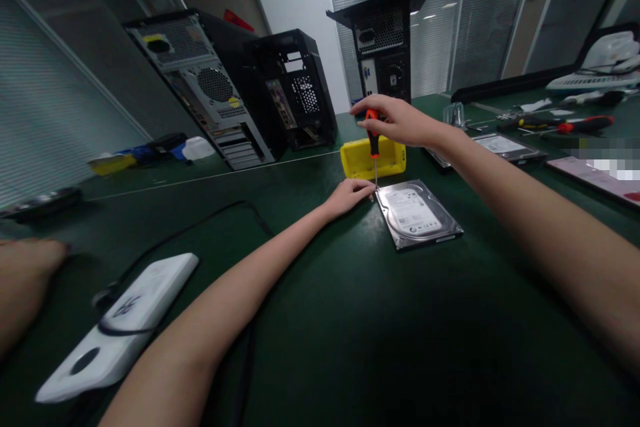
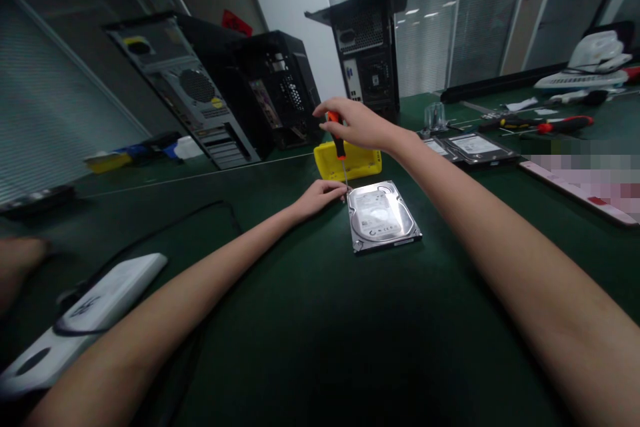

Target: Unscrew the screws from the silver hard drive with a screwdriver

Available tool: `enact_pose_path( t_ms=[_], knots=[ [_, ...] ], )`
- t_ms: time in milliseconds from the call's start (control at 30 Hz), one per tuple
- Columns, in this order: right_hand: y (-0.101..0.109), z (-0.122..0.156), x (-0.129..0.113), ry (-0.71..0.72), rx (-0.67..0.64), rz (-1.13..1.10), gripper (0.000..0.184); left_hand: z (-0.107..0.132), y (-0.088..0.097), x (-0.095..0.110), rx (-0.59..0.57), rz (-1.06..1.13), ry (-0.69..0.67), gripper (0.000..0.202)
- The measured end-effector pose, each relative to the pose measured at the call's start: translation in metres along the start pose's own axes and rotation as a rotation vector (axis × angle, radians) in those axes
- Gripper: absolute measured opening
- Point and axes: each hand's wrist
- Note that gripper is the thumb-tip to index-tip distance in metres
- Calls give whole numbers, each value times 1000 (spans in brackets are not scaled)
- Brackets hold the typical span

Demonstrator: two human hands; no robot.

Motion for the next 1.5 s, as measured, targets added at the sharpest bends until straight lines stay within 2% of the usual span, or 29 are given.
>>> enact_pose_path(
  t_ms=[167,367,567,733,900,1200,1333,1500],
  knots=[
    [1,0,-2,-8,-63,-40,34,0,0,0,-6,7,-7,32],
    [0,-1,-5,-17,-67,-22,24,0,0,1,5,-9,-3,32],
    [-3,-1,-3,-76,-54,-45,34,0,0,1,-3,4,-15,32],
    [-1,1,-8,-130,-109,-157,35,0,-1,-1,9,-8,-27,33],
    [1,2,-11,-110,-150,-155,32,-1,-1,-1,-1,-11,-28,34],
    [-1,-1,-3,-59,-45,17,28,0,-1,-3,2,6,-28,34],
    [1,0,-7,-63,-46,17,35,0,-1,-1,2,-1,-19,34],
    [3,2,-14,-87,-107,-89,44,0,0,-1,2,-15,-7,35]
  ],
)
Point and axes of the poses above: each hand's wrist, its own z-axis away from the middle knuckle, its own y-axis out of the back of the hand, x = y × z, and after that the axes turned 10 degrees about -y, right-handed
